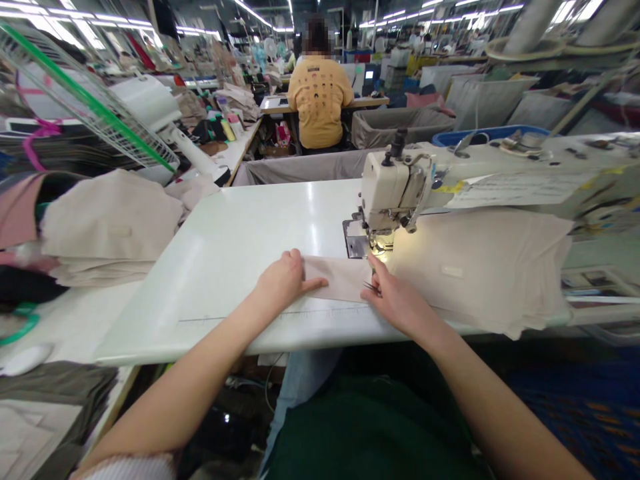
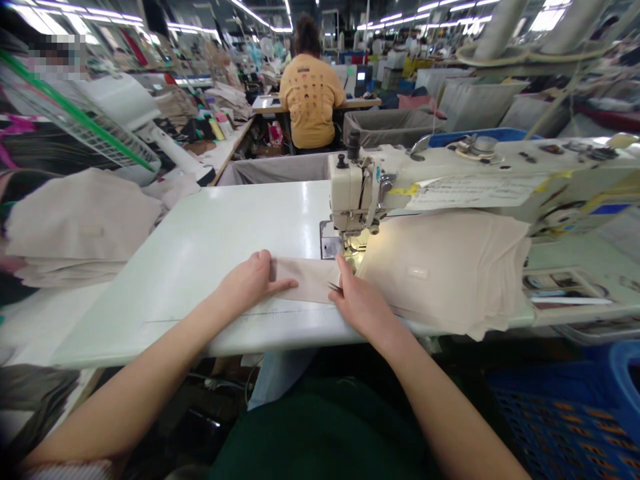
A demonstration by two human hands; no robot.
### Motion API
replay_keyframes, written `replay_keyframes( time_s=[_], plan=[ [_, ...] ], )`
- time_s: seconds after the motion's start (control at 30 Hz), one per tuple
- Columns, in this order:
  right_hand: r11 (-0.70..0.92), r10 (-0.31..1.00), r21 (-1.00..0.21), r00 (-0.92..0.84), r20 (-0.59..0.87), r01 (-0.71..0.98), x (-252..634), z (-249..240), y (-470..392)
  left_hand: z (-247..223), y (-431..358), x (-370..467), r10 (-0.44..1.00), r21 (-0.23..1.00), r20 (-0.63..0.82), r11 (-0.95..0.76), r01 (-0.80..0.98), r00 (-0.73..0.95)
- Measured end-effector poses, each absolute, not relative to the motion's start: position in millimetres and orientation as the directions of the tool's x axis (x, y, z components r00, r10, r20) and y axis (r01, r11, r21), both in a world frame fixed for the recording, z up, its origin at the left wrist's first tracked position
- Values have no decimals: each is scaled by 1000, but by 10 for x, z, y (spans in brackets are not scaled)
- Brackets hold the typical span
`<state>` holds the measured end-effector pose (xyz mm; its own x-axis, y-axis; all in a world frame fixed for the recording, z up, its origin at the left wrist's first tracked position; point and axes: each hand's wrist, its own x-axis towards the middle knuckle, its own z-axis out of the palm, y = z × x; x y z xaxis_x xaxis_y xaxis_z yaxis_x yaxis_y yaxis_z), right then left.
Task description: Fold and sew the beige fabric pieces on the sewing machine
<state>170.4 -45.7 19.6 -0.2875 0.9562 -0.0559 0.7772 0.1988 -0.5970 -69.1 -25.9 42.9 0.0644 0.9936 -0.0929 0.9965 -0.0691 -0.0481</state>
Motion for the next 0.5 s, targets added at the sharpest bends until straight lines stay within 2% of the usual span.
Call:
replay_keyframes(
  time_s=[0.17, 0.33, 0.43, 0.5],
  plan=[
    [238, 958, -482, -285, -26, 843, 1711, 172, -484, 439, -267, -680, 994, -15, -98, -59, 998, 57],
    [441, 897, -376, -388, 211, 815, 1838, 101, -610, 490, -258, -665, 991, -53, -126, -55, 997, 48],
    [550, 835, -332, -510, 206, 766, 1923, 71, -702, 559, -268, -591, 991, -121, -132, -39, 992, 23],
    [565, 824, -331, -534, 188, 756, 1956, 65, -745, 581, -288, -487, 996, -158, -62, -80, 984, 71]
  ],
)
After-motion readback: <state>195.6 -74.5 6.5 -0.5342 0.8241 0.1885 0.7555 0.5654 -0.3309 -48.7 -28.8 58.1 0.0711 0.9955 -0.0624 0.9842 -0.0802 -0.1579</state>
